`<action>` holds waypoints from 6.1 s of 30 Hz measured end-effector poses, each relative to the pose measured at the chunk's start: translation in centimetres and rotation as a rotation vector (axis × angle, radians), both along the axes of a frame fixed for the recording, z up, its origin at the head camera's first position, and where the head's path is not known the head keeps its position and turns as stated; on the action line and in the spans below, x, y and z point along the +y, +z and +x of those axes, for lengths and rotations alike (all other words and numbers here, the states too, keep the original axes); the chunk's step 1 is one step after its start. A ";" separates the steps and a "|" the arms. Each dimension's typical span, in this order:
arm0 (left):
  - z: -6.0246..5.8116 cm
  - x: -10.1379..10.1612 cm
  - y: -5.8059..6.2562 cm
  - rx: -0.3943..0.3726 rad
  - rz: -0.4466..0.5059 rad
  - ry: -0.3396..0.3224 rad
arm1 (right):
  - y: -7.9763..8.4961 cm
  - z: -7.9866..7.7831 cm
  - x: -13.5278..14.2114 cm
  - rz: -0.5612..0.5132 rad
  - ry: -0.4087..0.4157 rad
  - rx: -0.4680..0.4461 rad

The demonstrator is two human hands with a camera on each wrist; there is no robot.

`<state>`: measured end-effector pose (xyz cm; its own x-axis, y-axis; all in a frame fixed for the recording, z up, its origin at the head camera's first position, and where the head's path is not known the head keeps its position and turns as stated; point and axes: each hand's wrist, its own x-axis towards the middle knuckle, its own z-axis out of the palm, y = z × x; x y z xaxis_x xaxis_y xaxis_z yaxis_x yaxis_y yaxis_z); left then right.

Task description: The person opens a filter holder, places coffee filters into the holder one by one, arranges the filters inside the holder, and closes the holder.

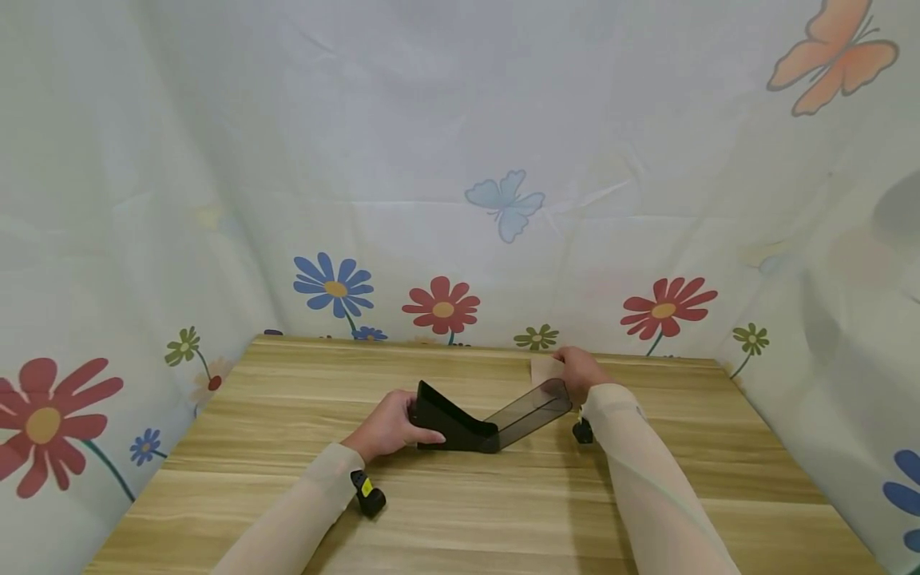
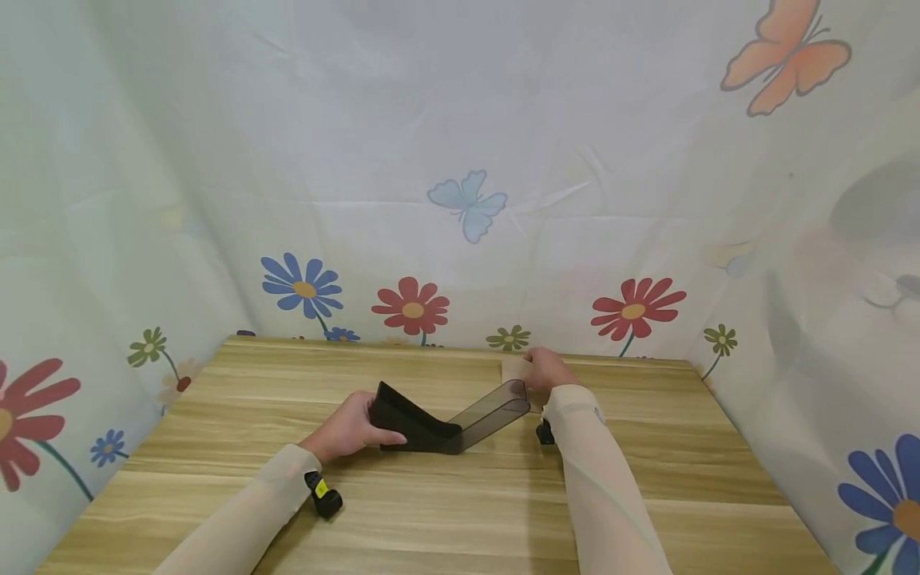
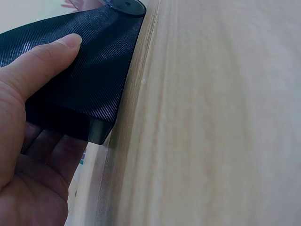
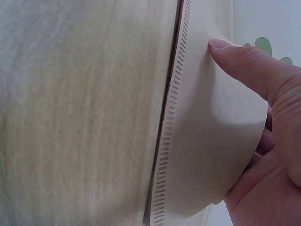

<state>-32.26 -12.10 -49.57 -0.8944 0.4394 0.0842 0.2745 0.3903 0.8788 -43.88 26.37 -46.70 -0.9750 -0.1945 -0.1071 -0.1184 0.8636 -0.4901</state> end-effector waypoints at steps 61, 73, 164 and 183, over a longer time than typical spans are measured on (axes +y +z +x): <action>-0.4 -0.2 -0.8 -0.006 0.015 -0.012 | 2.6 0.4 1.1 -0.046 0.073 0.015; -0.2 -0.2 -0.6 -0.002 0.012 -0.009 | 3.9 1.8 1.9 -0.208 0.076 -0.043; -0.5 -0.2 -1.3 -0.017 0.030 -0.012 | 14.2 9.1 -2.2 -0.246 0.367 0.129; -0.5 -0.2 -1.3 -0.004 0.028 -0.018 | 15.1 10.2 -5.6 -0.300 0.374 0.223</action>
<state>-32.74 -12.27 -50.85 -0.8867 0.4529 0.0933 0.2779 0.3607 0.8903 -33.67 20.73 -31.60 -0.8257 -0.5241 0.2088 -0.5216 0.5680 -0.6366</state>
